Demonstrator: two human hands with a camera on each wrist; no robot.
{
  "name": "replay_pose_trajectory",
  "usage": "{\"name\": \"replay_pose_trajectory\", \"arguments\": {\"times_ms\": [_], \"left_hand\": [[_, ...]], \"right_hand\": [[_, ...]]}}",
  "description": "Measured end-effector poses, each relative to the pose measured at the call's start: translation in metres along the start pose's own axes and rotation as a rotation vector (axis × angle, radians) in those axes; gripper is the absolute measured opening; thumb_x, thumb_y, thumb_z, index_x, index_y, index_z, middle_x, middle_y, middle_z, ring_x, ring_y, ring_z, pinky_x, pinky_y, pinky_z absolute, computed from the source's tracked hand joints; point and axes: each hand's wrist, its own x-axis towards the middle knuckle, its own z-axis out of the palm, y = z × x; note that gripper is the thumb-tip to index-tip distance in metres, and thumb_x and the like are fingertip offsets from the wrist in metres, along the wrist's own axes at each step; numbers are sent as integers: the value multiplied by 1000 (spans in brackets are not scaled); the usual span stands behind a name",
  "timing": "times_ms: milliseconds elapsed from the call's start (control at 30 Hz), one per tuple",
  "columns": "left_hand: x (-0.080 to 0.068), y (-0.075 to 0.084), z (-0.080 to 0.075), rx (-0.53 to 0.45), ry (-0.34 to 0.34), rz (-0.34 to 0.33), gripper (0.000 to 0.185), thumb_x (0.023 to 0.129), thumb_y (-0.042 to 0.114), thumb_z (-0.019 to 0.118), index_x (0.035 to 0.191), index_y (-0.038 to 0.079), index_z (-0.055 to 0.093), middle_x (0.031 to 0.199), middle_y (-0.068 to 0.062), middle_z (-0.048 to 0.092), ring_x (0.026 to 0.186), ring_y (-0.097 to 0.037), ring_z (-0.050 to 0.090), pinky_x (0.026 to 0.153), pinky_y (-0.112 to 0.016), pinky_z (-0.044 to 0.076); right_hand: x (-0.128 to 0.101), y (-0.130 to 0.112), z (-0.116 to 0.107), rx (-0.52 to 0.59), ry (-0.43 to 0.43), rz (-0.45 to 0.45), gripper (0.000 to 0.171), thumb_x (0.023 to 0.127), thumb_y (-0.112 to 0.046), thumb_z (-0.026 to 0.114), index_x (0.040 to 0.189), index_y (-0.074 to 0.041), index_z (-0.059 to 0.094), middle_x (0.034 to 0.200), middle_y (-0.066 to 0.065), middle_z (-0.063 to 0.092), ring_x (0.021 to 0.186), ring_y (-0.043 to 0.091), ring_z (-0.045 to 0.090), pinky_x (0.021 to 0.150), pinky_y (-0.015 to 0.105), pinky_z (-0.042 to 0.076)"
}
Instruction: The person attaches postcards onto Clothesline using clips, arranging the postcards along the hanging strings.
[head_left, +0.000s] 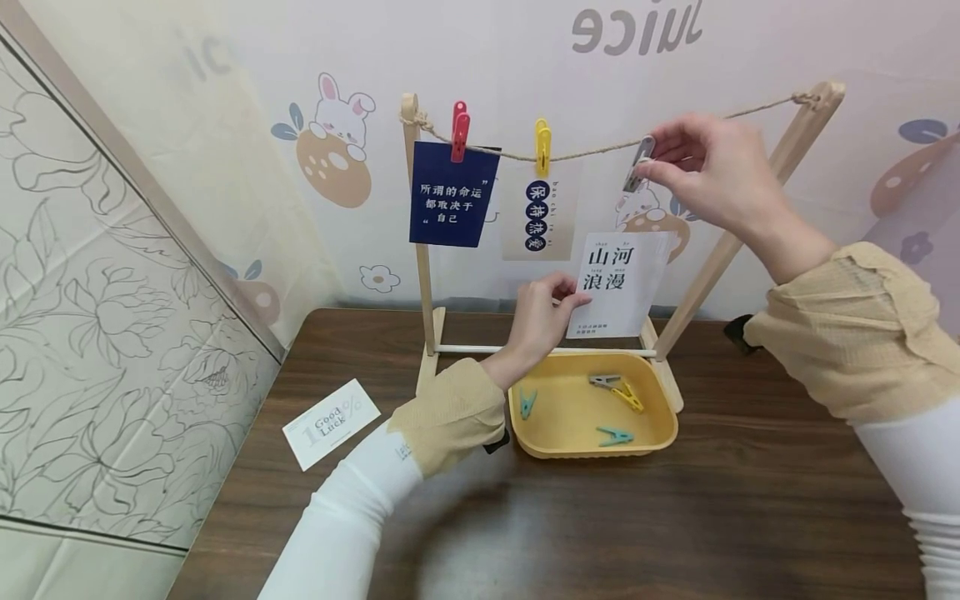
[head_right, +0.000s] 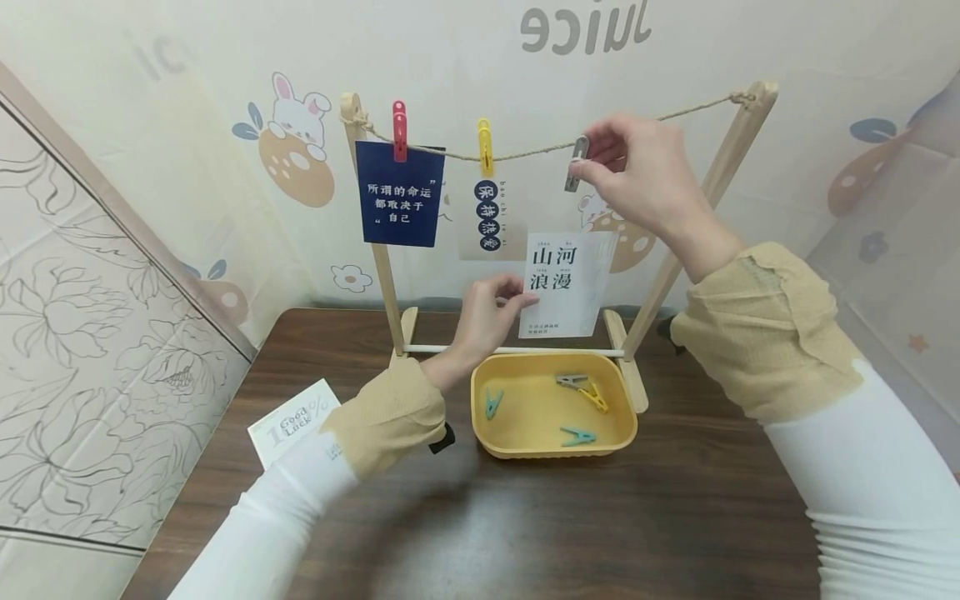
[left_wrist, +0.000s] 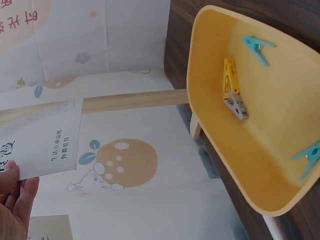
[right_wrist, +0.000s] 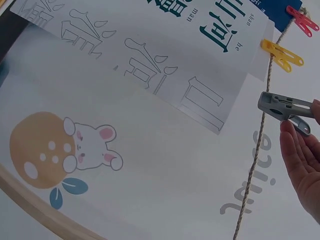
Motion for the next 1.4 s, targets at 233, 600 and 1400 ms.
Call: {"name": "replay_pose_trajectory", "arguments": {"times_ms": [233, 600, 1400], "left_hand": [[11, 8, -1, 4, -1, -8, 10, 79, 12, 66, 76, 3, 61, 71, -2, 60, 62, -6, 51, 58, -12, 41], [26, 17, -1, 40, 14, -4, 11, 79, 14, 66, 79, 3, 62, 74, -3, 61, 65, -8, 52, 58, -12, 39], [63, 29, -3, 117, 77, -25, 12, 79, 14, 66, 80, 3, 63, 75, -3, 62, 66, -7, 54, 59, -11, 39]], "right_hand": [[6, 0, -7, 8, 36, 4, 36, 82, -18, 64, 109, 4, 54, 84, -12, 52, 72, -6, 50, 68, 9, 38], [17, 1, -15, 63, 52, 43, 33, 81, -16, 65, 108, 1, 56, 80, -17, 52, 72, -5, 51, 68, 9, 37], [35, -3, -16, 14, 57, 75, 37, 84, -19, 60, 114, 2, 54, 85, -14, 53, 74, -7, 49, 72, 14, 36]]}}
